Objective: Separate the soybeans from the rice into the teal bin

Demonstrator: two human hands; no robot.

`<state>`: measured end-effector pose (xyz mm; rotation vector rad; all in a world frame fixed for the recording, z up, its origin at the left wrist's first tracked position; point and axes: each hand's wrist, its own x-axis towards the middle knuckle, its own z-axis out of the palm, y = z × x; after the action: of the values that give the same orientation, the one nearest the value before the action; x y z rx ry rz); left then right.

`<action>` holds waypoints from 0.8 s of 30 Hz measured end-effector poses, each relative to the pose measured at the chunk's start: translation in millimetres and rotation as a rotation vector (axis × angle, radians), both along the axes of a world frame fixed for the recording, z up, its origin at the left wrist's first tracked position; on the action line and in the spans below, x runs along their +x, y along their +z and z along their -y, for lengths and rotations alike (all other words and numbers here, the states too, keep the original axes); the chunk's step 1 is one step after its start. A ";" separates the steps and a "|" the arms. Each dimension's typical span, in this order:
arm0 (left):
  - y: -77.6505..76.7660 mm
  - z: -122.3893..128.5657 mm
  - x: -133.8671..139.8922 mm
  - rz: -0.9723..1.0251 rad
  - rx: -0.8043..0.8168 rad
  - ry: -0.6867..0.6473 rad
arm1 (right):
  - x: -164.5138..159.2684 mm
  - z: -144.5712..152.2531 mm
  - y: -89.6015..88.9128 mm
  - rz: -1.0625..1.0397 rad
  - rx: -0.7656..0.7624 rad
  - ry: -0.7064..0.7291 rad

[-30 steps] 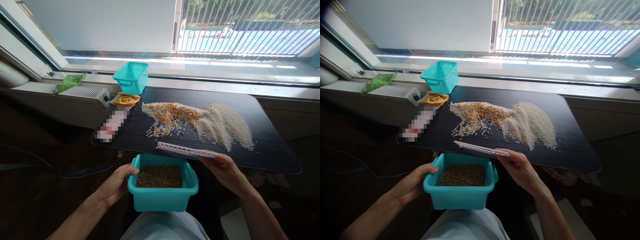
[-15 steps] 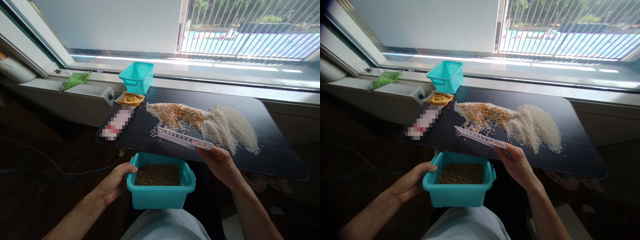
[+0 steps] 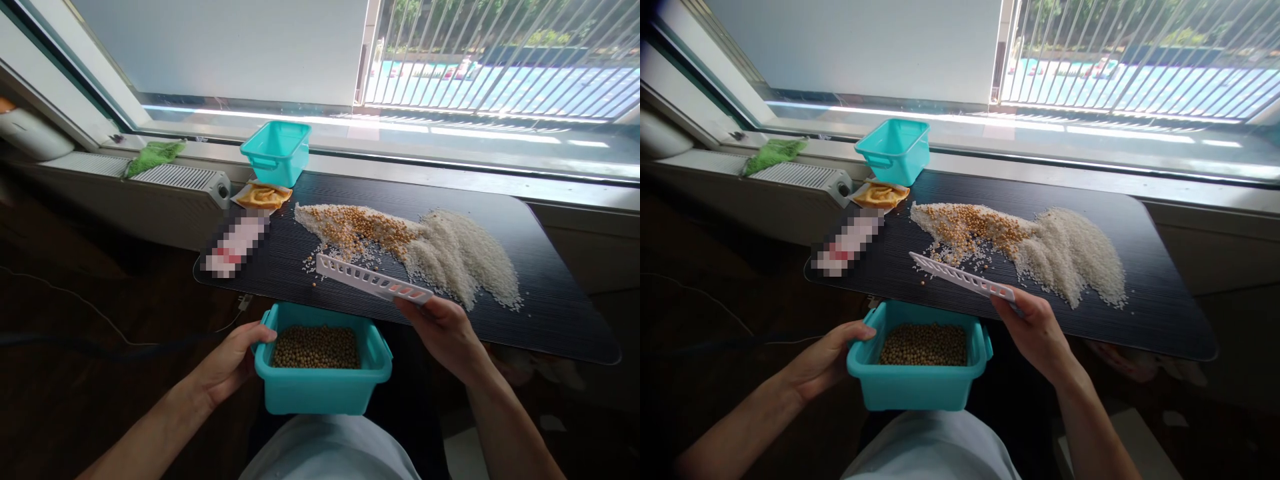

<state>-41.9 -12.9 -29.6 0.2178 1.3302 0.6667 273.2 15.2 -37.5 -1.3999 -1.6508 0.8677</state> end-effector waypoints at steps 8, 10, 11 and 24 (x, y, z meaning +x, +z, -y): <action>-2.0 1.1 -2.5 -0.011 0.010 -0.033 | -23.7 7.0 10.2 -0.004 -0.135 0.237; -2.5 1.5 -3.0 -0.024 0.003 -0.035 | -19.8 12.7 13.4 0.001 -0.167 0.289; -2.5 1.7 -3.0 -0.030 0.002 -0.032 | -16.2 14.6 14.1 0.004 -0.163 0.286; -3.2 2.8 0.4 -0.035 0.000 -0.019 | 15.1 -9.3 -0.3 0.008 0.012 -0.198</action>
<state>-41.4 -15.6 -32.7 0.2433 1.3598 0.6492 288.4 24.5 -37.8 -1.5307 -1.4910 0.7375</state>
